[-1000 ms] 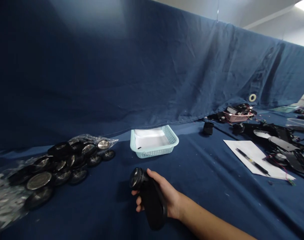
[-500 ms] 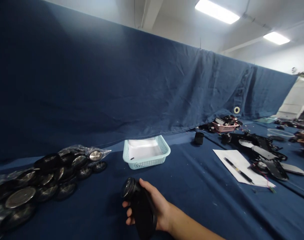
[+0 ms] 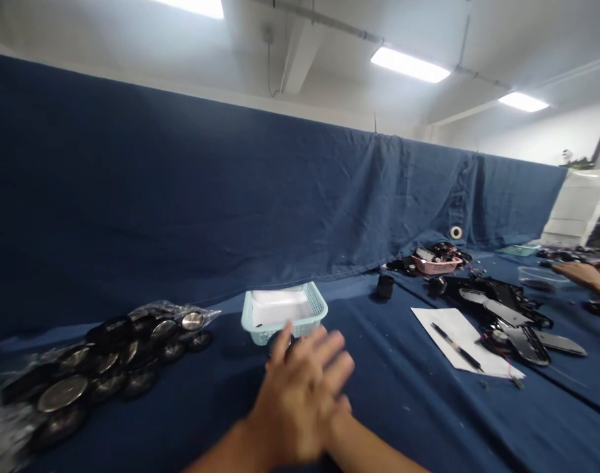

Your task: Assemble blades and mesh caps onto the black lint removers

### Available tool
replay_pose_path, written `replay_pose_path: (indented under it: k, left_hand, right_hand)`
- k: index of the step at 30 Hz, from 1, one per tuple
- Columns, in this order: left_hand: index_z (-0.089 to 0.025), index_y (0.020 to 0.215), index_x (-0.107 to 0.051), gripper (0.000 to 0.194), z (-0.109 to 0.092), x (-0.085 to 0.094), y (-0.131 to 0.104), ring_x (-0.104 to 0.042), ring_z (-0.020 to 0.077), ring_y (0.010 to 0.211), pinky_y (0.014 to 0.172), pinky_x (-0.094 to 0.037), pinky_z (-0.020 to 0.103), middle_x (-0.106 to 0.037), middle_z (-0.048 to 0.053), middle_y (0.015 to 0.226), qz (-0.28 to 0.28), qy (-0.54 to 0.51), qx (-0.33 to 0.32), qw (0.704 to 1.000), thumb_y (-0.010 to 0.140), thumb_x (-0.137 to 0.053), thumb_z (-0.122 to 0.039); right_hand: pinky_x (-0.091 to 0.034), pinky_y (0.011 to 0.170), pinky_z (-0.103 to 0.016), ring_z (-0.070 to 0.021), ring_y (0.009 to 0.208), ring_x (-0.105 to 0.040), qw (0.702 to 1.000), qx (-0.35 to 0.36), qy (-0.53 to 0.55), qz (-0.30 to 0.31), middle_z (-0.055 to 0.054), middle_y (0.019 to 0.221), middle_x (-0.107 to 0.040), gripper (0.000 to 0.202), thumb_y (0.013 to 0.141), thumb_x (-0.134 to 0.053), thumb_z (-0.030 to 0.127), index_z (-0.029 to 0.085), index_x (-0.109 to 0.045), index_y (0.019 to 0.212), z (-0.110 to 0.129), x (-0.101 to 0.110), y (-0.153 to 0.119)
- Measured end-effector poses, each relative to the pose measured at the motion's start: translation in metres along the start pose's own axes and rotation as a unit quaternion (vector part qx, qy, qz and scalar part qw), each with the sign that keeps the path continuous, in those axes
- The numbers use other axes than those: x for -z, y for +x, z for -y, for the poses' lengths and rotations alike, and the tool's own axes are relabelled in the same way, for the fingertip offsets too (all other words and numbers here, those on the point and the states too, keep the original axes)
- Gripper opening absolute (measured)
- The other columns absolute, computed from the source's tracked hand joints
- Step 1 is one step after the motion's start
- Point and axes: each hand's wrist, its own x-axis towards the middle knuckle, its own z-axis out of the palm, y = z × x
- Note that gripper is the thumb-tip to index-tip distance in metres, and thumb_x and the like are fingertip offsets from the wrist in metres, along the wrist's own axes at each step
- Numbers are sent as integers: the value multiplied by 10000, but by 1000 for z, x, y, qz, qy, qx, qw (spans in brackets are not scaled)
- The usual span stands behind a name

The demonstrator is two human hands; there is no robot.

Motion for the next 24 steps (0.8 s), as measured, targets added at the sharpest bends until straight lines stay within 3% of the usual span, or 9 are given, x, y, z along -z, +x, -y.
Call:
replay_pose_path:
  k: [1, 3, 5, 7, 10, 15, 20, 24]
  left_hand:
    - [-264, 1186, -581, 299, 11, 2, 3, -506, 270, 1203, 1082, -307, 547, -563, 68, 1308, 4, 4, 26, 1000, 923, -476, -360]
    - [-211, 1127, -602, 270, 36, 5, 7, -538, 274, 1138, 1042, -344, 534, -609, 94, 1222, 33, 20, 120, 992, 915, -485, -332]
    - [-205, 1078, -618, 273, 60, 4, 5, -561, 264, 1082, 962, -415, 472, -631, 83, 1160, 109, 19, 106, 988, 927, -472, -379]
    - [-199, 1088, -610, 310, 78, 1, -3, -596, 259, 985, 863, -459, 430, -656, 73, 1047, 159, 35, 88, 983, 929, -456, -416]
    - [-187, 1139, -585, 372, 89, -4, -18, -628, 258, 841, 743, -485, 404, -654, 72, 950, 194, 76, 76, 975, 906, -459, -448]
    - [-203, 1179, -557, 475, 91, -14, -32, -650, 271, 767, 678, -496, 395, -660, 67, 941, 173, 110, 77, 976, 865, -458, -545]
    - [-180, 1151, -563, 428, 96, -24, -42, -660, 274, 667, 618, -502, 390, -687, 72, 864, 139, 107, 116, 978, 890, -404, -479]
    - [-182, 1120, -552, 386, 102, -29, -54, -672, 269, 676, 624, -514, 385, -700, 65, 836, 129, 85, 124, 980, 899, -366, -438]
  right_hand:
    - [-508, 579, -318, -185, 609, -579, 999, 17, -38, 25, -54, 643, -677, 560, 952, -270, 493, 201, -704, 753, 2, 2, 1]
    - [-520, 591, -291, -155, 584, -583, 995, 6, -46, 83, -42, 656, -666, 666, 946, -177, 531, 148, -702, 800, 8, 5, 4]
    - [-519, 600, -291, -131, 534, -571, 991, -61, 61, 101, -17, 650, -654, 607, 922, -287, 601, 153, -686, 831, 13, 8, 9]
    - [-496, 553, -277, -125, 515, -560, 964, -136, 193, 121, -1, 630, -640, 499, 879, -443, 619, 174, -664, 834, 14, 12, 14]
    - [-413, 429, -226, -137, 520, -550, 937, -178, 242, 179, -15, 647, -638, 461, 876, -486, 585, 156, -652, 867, 11, 16, 19]
    - [-346, 380, -203, -134, 513, -533, 928, -182, 252, 206, -25, 629, -625, 467, 885, -481, 560, 125, -632, 812, 8, 17, 20]
    - [-317, 362, -190, -125, 502, -506, 913, -212, 276, 211, -19, 652, -623, 406, 872, -508, 532, 145, -626, 835, 15, 9, 16]
    - [-334, 364, -188, -123, 506, -501, 920, -212, 261, 203, -23, 682, -618, 402, 878, -507, 510, 131, -623, 940, 12, 6, 15]
